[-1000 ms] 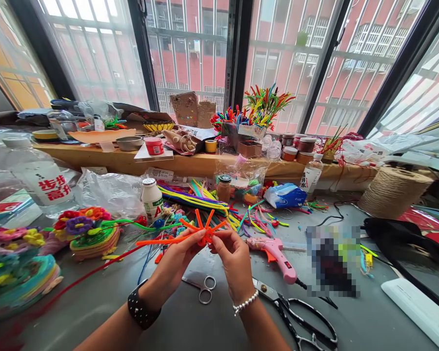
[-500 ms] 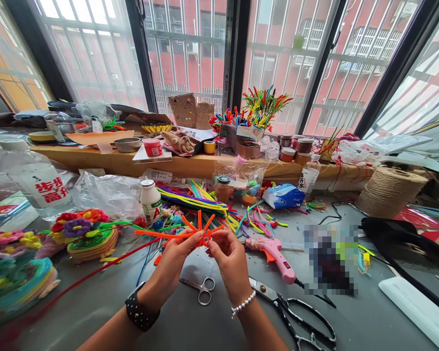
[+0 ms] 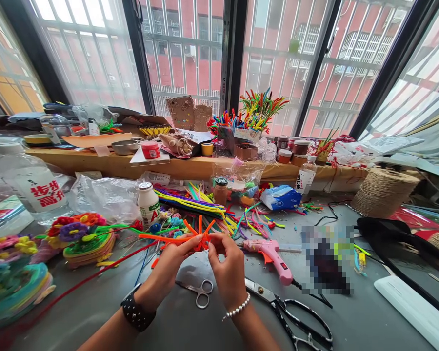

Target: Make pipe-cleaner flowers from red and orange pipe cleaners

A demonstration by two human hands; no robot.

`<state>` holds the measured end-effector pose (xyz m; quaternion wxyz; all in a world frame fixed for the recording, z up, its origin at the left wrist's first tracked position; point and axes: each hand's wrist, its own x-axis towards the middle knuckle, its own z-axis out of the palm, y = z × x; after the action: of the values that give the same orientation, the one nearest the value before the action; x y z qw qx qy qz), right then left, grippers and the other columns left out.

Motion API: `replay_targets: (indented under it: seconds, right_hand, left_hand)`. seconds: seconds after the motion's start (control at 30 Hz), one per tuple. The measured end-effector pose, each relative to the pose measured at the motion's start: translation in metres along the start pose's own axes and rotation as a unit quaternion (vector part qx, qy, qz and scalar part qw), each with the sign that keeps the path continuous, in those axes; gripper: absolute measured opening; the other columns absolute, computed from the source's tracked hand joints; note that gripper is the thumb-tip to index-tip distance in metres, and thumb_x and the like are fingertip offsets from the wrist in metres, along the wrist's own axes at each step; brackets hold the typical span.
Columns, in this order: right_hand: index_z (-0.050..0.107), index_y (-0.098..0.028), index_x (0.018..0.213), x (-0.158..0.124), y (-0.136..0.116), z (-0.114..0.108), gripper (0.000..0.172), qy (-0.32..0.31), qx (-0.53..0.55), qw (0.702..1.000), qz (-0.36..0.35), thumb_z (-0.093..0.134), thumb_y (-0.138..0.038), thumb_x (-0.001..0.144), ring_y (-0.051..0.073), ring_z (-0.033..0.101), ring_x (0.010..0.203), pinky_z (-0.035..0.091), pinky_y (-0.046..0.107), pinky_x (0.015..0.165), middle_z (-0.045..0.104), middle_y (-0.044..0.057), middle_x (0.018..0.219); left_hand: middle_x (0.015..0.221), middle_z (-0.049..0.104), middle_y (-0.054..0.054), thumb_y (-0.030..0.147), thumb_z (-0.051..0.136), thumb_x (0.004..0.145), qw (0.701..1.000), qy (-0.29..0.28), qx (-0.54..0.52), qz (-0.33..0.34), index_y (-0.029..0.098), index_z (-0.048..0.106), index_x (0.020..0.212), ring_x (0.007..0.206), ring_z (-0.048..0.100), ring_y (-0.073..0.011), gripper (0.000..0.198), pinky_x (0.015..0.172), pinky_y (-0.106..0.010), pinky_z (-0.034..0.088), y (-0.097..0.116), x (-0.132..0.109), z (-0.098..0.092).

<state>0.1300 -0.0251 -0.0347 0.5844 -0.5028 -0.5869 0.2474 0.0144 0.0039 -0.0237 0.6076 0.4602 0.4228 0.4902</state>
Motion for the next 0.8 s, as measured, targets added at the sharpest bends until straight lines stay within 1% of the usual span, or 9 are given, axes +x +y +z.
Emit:
replay_targets:
  seconds: [0.07,0.23,0.43,0.57,0.73,0.8]
  right_hand:
    - [0.059,-0.018,0.084,0.0002,0.0006,-0.0002,0.015,-0.002,-0.003,1.000,-0.010,0.047,-0.020,0.074,0.016,0.058,0.067,0.048,0.028,0.061,0.062,0.004,0.076]
    - [0.060,-0.019,0.081,-0.0002,-0.0003,-0.0001,0.016,0.004,-0.039,0.999,-0.037,0.046,-0.017,0.073,0.016,0.056,0.064,0.046,0.027,0.060,0.061,0.003,0.072]
    - [0.060,-0.019,0.079,-0.0018,-0.0016,0.0004,0.017,0.001,-0.061,0.997,-0.048,0.044,-0.015,0.074,0.015,0.054,0.064,0.044,0.027,0.058,0.059,0.003,0.072]
    - [0.060,-0.020,0.079,-0.0024,-0.0007,0.0009,0.017,0.009,-0.063,0.996,-0.062,0.044,-0.015,0.074,0.015,0.053,0.063,0.044,0.027,0.058,0.059,0.002,0.071]
    - [0.059,-0.020,0.082,-0.0019,0.0009,0.0010,0.017,0.013,-0.050,0.997,-0.056,0.044,-0.016,0.075,0.016,0.054,0.068,0.045,0.027,0.061,0.059,0.003,0.076]
    - [0.058,-0.020,0.083,-0.0012,0.0016,0.0000,0.015,0.018,-0.042,0.998,-0.044,0.044,-0.018,0.076,0.016,0.055,0.069,0.045,0.027,0.062,0.059,0.003,0.078]
  left_hand:
    - [0.075,0.064,-0.006,0.032,0.058,0.064,1.000,-0.004,0.002,-0.004,0.015,0.066,0.072,0.080,0.056,-0.0206,0.020,0.073,-0.028,0.040,0.0001,0.0000,-0.0003]
    - [0.076,0.064,-0.006,0.031,0.058,0.064,1.000,0.007,0.020,0.004,0.015,0.065,0.071,0.081,0.055,-0.0210,0.019,0.074,-0.029,0.040,-0.0014,0.0011,-0.0001]
    - [0.070,0.062,-0.005,0.030,0.058,0.063,1.000,0.011,0.009,-0.007,0.014,0.064,0.066,0.074,0.055,-0.0194,0.018,0.070,-0.028,0.040,0.0005,-0.0006,0.0017]
    - [0.070,0.062,-0.004,0.031,0.059,0.062,1.000,0.011,0.015,-0.011,0.014,0.063,0.065,0.073,0.054,-0.0182,0.018,0.067,-0.026,0.039,0.0028,-0.0021,0.0026]
    - [0.069,0.062,-0.002,0.033,0.057,0.063,0.999,0.017,-0.005,-0.029,0.017,0.061,0.065,0.074,0.054,-0.0170,0.017,0.070,-0.027,0.039,0.0042,-0.0050,0.0032]
    - [0.071,0.062,-0.002,0.035,0.055,0.065,0.999,0.008,-0.019,-0.034,0.018,0.062,0.069,0.075,0.055,-0.0170,0.019,0.072,-0.027,0.039,0.0047,-0.0067,0.0039]
